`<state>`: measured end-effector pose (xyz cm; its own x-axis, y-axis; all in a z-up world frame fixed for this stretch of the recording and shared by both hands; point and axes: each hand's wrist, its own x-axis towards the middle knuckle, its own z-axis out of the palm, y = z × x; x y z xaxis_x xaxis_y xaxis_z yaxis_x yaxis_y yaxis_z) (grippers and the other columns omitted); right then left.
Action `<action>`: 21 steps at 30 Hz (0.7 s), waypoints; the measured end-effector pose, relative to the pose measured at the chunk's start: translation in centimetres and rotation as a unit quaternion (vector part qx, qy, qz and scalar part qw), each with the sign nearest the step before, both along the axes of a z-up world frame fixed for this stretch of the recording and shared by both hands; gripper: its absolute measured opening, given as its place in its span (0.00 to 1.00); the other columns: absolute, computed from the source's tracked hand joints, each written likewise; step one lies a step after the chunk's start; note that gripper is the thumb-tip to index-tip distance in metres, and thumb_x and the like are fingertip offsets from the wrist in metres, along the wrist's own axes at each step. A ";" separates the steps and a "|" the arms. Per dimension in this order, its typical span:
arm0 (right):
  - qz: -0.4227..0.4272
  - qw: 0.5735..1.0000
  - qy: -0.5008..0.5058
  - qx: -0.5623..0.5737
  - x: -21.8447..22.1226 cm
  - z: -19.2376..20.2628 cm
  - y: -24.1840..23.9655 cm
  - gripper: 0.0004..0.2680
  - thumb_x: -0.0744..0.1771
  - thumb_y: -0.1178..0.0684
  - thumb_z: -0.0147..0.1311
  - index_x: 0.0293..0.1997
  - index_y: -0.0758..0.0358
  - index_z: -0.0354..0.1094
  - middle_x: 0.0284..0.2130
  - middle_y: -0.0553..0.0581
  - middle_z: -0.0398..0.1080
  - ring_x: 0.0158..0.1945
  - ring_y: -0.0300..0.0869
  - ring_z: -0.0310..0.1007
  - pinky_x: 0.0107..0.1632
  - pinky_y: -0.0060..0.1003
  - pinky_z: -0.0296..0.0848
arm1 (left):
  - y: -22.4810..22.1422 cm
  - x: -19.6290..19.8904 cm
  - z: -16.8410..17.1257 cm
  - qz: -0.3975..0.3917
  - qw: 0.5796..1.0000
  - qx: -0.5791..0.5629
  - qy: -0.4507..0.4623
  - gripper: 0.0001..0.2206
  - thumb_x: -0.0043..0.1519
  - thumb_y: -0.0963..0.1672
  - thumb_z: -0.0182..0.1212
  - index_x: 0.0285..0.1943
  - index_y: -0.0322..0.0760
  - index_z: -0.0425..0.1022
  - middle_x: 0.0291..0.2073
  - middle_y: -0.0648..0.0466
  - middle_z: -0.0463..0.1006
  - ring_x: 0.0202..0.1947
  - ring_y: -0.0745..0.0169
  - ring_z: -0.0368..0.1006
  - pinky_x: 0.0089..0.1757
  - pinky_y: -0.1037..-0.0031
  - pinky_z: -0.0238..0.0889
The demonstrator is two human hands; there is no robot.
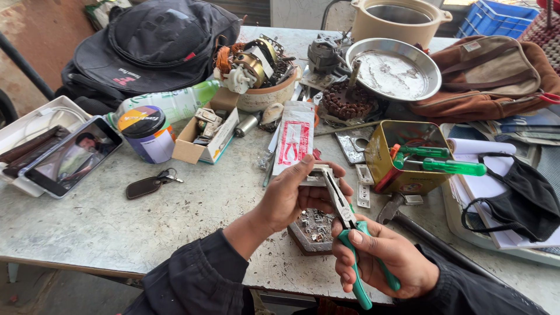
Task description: The person disassembles a small white electrical component using a screwdriver and pliers. They remove internal metal contacts and adjust parts within the housing, then reassemble the component on a cluttered workbench.
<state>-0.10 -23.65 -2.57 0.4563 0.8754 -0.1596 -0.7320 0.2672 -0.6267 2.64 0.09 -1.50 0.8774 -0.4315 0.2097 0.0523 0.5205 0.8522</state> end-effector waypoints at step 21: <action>-0.288 0.944 -0.094 -0.127 1.6 2.5 -1.1 0.16 0.68 0.50 0.50 0.57 0.71 0.58 0.36 0.58 0.73 0.37 0.47 0.78 0.42 0.49 0.76 | 0.9 0.8 -1.0 0.096 0.991 -0.075 -0.056 0.25 0.75 0.53 0.39 0.74 0.34 0.61 0.46 0.49 0.73 0.41 0.67 0.75 0.42 0.71 0.75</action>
<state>1.48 -24.72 -0.07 0.8865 0.4172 -0.2002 -0.3805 0.4113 -0.8283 3.44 1.04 -2.52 0.9081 -0.2154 0.3591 -0.1502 0.6330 0.7594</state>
